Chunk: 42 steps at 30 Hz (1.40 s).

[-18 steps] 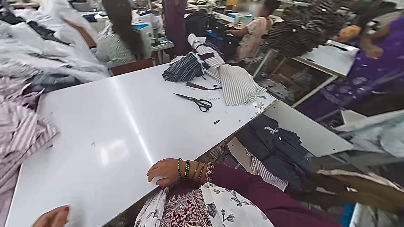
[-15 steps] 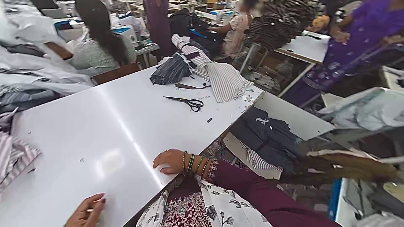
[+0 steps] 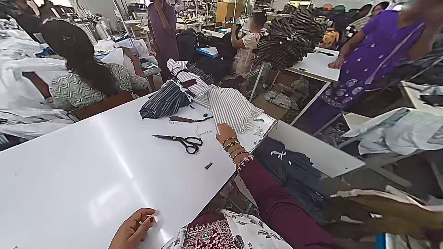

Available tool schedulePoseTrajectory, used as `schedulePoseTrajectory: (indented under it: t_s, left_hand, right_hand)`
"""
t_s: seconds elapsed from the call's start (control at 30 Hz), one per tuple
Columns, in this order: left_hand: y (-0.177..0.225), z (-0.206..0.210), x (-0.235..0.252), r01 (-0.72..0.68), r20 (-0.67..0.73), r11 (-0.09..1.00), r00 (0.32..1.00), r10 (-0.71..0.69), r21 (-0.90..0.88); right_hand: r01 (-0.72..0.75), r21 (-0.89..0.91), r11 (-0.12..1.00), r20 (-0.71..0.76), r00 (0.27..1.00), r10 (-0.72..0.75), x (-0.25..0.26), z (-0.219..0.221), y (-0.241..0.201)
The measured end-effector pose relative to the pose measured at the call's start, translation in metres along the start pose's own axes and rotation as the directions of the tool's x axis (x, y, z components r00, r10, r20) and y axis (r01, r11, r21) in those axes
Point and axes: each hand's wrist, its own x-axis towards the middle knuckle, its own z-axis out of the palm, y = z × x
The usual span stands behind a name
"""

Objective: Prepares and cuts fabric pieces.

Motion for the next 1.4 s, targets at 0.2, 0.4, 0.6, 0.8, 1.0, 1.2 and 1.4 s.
schedulePoseTrajectory:
  t_s: [0.2,0.4,0.6,0.8,1.0,1.2,1.4]
  left_hand:
    - [0.069,0.076,0.086,-0.142,0.185,0.989,0.974,0.132,0.038]
    - [0.135,0.132,0.167,-0.266,0.501,0.962,0.842,0.200,0.063]
    - [0.161,0.164,0.228,-0.168,0.580,0.986,0.804,0.130,0.013]
    - [0.166,0.176,0.265,-0.099,0.500,0.995,0.863,0.074,0.023]
    - [0.181,0.184,0.290,-0.008,0.297,0.991,0.954,0.047,-0.132]
    - [0.168,0.182,0.261,-0.091,0.408,0.996,0.909,0.087,-0.011]
    - [0.166,0.178,0.223,-0.222,0.601,0.971,0.790,0.125,0.090]
  right_hand:
    - [0.028,-0.064,0.998,-0.010,1.000,-0.029,0.062,-0.080,0.041]
    - [0.289,-0.065,0.955,-0.458,0.842,-0.286,0.083,-0.222,0.041]
    - [0.501,-0.209,0.840,0.402,0.827,-0.394,0.082,-0.142,0.082]
    - [0.252,0.377,0.891,-0.097,0.968,-0.233,0.173,-0.145,0.137]
    - [0.138,0.181,0.974,0.040,0.988,-0.148,0.211,-0.078,0.131]
    - [0.168,0.155,0.974,0.053,0.983,-0.178,0.116,-0.054,0.123]
    - [0.247,0.113,0.962,0.014,0.968,-0.250,0.061,-0.071,0.093]
